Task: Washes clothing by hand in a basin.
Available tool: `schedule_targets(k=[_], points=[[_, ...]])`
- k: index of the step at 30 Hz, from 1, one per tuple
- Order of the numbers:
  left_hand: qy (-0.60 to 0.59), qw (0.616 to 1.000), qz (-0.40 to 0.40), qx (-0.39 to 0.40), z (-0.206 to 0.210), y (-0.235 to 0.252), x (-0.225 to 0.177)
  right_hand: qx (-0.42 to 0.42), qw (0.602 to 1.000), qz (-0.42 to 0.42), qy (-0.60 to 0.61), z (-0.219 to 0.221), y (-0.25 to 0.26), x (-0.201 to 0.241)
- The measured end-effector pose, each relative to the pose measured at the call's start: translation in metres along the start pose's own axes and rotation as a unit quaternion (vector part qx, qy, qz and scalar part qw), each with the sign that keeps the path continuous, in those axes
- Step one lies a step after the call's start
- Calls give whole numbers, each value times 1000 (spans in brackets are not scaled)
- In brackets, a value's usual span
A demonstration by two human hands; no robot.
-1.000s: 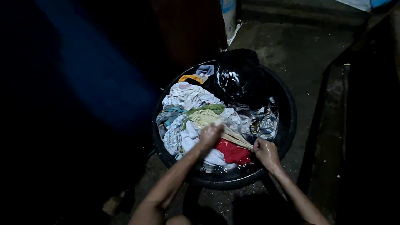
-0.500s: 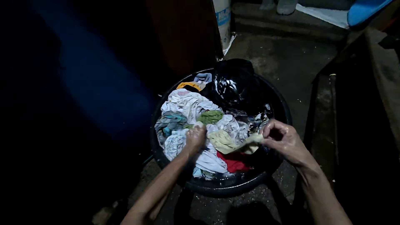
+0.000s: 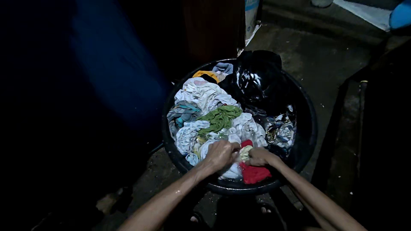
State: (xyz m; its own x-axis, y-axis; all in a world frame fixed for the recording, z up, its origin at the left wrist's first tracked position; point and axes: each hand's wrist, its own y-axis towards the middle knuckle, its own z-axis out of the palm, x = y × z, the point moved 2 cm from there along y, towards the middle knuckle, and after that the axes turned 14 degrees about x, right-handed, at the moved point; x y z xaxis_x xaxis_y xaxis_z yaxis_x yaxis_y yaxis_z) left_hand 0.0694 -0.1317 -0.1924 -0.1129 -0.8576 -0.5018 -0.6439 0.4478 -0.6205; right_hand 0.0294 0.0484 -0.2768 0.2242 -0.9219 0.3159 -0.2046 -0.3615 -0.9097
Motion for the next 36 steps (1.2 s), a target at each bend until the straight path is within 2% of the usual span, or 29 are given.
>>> schedule_targets(k=[3,7,9,12,14,16,20,22,24,25,26,28,30,33,36], points=[[38,999,-18,-35,5,27,22,52,997,0,63,-7,14,2],[75,995,-36,53,22,59,18,25,992,-34,115,-12,34,-13],[74,994,-37,70,24,73,15,22,993,-51,108,-13,44,-27],[64,996,-21,53,28,99,30,74,993,-8,88,-25,45,-30],[48,998,10,24,30,112,46,70,991,9,118,-27,39,-28],[37,998,43,-7,28,118,58,30,993,-16,114,-26,36,-25],[34,999,29,-23,28,112,60,-32,995,40,-90,-46,5,17],[39,998,18,-36,37,108,54,-143,984,25,-106,-64,-15,29],[54,997,26,-43,46,104,49,-315,942,-39,-110,-82,-10,18],[60,997,31,-48,49,103,47,-361,924,-63,-109,-90,2,8],[61,997,29,-48,50,101,46,-364,923,-68,-104,-96,15,-2],[22,999,-4,-37,43,97,41,-315,946,-37,-63,-94,36,-14],[-67,996,-45,-47,25,87,38,-253,966,-4,50,-85,43,-19],[-162,975,-33,-147,-2,68,42,-161,972,4,171,-68,47,-26],[-129,951,-4,-282,-26,66,41,-85,977,-17,193,-61,50,-21]])
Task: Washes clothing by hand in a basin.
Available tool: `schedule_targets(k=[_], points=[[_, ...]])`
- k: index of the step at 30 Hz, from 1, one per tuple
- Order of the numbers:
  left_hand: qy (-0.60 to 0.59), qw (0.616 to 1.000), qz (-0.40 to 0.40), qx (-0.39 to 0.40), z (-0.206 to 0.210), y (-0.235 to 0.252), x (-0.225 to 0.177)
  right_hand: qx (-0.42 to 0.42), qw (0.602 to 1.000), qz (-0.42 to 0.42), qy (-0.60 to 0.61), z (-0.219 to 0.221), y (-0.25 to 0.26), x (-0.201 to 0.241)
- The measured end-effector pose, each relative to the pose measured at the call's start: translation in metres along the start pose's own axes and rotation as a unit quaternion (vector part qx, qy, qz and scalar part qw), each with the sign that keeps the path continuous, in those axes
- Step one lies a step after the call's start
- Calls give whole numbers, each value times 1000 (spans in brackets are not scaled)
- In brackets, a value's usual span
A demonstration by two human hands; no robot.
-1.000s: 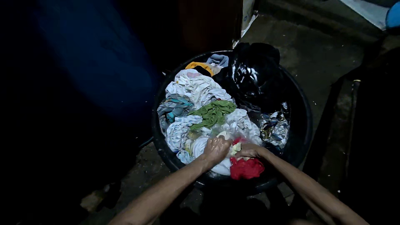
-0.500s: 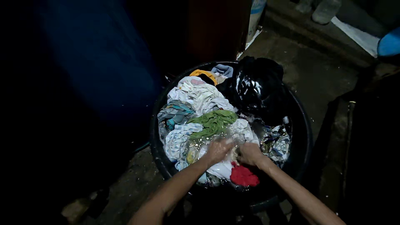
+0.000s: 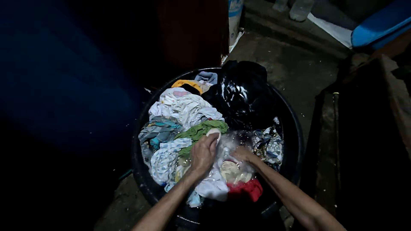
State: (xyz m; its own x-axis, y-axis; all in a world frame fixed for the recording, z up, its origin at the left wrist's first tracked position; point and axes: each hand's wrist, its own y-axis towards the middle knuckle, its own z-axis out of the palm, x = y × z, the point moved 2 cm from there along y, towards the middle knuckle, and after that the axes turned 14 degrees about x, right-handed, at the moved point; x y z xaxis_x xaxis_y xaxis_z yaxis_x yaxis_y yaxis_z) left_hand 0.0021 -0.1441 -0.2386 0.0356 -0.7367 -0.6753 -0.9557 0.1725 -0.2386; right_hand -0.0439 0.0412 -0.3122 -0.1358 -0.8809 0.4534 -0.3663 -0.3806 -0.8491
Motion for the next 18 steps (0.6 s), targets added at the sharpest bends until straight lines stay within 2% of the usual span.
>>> schedule_targets(k=[2,4,7,9,12,13,15,16,18], points=[[68,997,22,-43,1,19,-2,32,999,-29,-3,8,-4,3],[140,990,24,-11,19,41,2,28,999,-34,-8,14,-9,2],[177,978,45,96,66,54,8,-26,1000,-10,-8,21,-18,1],[139,974,0,181,82,50,4,-30,999,27,-26,20,-29,4],[74,951,-82,288,80,46,-1,-43,998,10,-50,-3,-46,6],[59,945,-89,309,80,46,-3,-89,994,-4,-58,-20,-57,8],[50,939,-80,331,89,50,6,-247,965,-47,-71,-63,-74,15],[54,933,-76,347,100,55,16,-341,933,-75,-86,-88,-76,17],[102,894,-92,426,121,68,40,-478,866,-93,-117,-146,-69,23]])
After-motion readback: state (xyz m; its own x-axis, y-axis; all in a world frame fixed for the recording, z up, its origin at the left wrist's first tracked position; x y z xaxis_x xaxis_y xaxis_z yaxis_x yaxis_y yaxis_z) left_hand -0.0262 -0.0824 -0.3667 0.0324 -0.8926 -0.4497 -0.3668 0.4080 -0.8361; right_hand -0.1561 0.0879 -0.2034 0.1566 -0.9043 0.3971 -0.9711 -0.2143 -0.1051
